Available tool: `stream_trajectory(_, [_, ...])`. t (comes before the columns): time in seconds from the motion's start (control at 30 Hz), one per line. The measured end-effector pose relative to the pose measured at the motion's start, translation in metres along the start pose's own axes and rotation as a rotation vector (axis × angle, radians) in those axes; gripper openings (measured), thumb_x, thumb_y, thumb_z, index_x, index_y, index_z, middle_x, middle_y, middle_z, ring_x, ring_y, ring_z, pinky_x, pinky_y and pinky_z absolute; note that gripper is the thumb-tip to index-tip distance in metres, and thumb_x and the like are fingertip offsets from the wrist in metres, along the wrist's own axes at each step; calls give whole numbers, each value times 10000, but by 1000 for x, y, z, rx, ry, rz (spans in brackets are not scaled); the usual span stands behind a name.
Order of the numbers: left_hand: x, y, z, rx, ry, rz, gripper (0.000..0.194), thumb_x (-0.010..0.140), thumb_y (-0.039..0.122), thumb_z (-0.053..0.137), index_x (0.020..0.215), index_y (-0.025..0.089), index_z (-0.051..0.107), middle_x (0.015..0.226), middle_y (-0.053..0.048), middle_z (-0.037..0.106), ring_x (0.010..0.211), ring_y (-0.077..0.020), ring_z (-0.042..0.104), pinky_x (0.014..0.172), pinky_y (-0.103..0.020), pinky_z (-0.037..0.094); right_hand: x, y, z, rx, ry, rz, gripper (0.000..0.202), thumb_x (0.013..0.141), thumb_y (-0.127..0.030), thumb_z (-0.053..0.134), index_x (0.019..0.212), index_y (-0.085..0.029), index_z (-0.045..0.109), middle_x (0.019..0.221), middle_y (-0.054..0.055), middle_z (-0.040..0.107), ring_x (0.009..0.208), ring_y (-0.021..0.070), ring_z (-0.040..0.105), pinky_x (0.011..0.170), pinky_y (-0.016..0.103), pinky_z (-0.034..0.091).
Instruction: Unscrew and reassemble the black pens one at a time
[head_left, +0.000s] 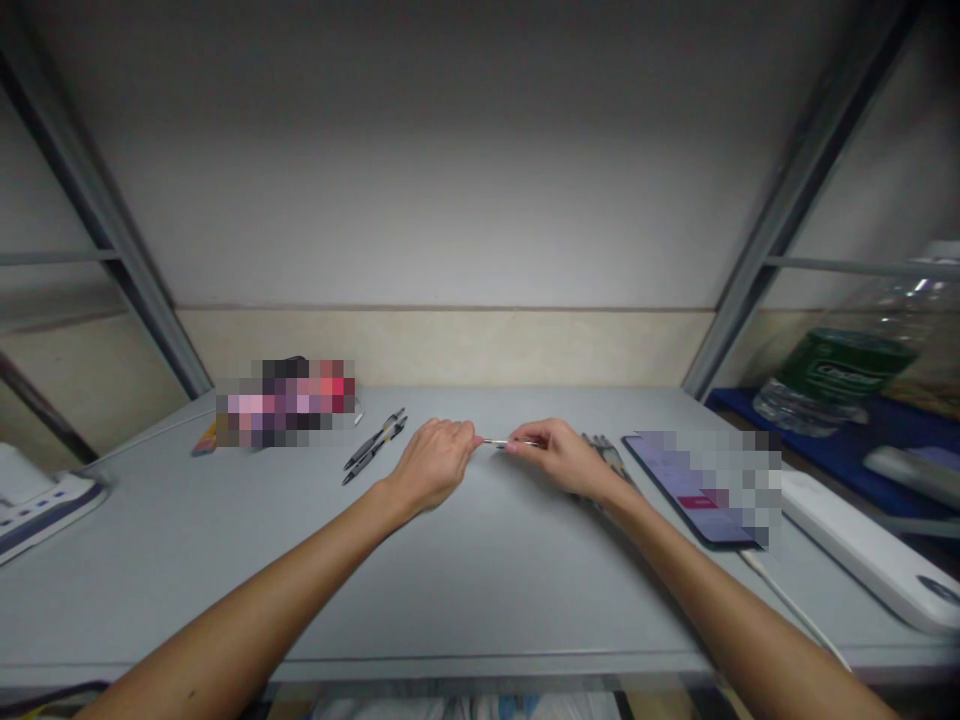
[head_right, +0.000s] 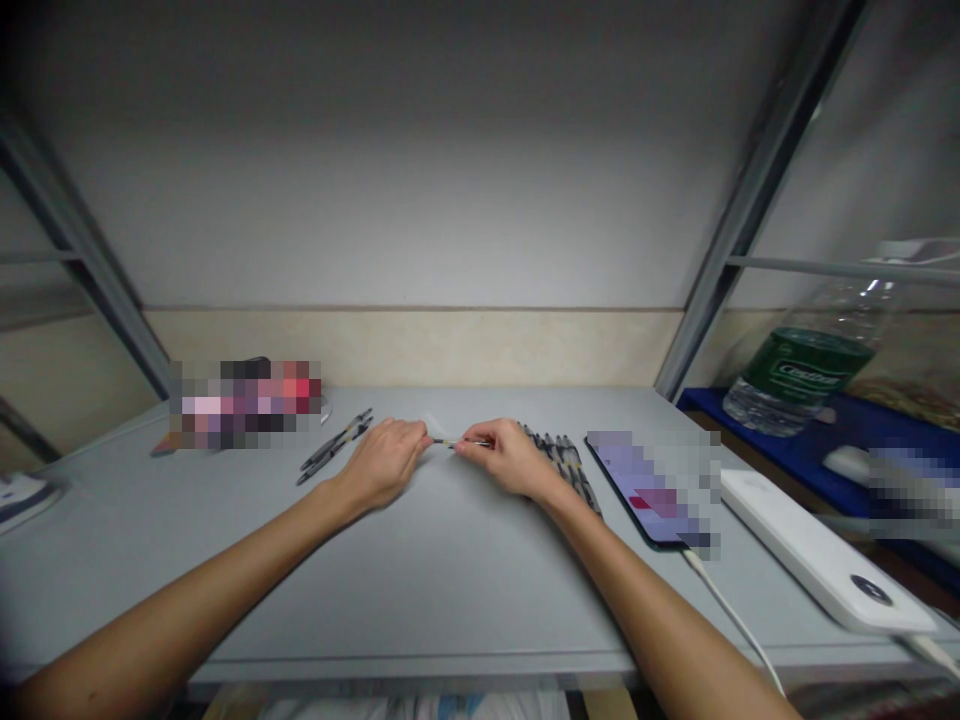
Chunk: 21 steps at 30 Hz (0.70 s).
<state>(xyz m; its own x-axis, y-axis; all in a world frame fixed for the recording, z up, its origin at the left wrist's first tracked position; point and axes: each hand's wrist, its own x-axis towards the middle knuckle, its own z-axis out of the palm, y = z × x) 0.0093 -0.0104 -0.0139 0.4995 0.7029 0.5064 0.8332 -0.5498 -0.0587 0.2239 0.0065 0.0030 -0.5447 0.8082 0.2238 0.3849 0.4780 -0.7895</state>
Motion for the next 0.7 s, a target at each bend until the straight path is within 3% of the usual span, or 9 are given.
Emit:
stream_trajectory(0.1, [-2,-2,4,-98,-87,-70,357,956,354,236,829,191,527,659,-41,601,602,-189,564,574,-282,329,2,1,2,-196,94,-140,298,832,-386,537,801,-141,703,661,24,599,603,130,473,571,238,325])
stream_trajectory(0.2, [-2,-4,5,-201,-95,-96,327,953,358,248,886,197,524,710,-34,611,653,-184,580,592,-271,362,3,2,3,-289,160,-179,264,827,-360,555,864,-155,716,732,57,650,635,147,511,613,250,358])
stream_trajectory(0.33, [1,-10,0,-290,72,-117,236,924,334,357,1005,182,518,883,-61,612,835,-196,568,747,-311,419,4,5,-3,-240,282,-51,301,817,-396,550,870,-149,714,698,52,651,604,148,509,578,252,370])
stream_trajectory(0.43, [3,-16,-2,-364,177,-96,222,925,278,355,989,169,538,931,-70,600,901,-189,540,818,-321,415,3,7,-10,-142,283,22,344,815,-422,537,917,-145,713,691,48,643,585,144,506,548,251,376])
stream_trajectory(0.7, [3,-19,2,-498,168,-222,352,927,310,330,749,172,600,652,-14,557,656,-154,513,657,-273,382,2,2,-13,13,307,-36,336,755,-405,620,972,-164,709,859,80,669,659,154,551,579,261,433])
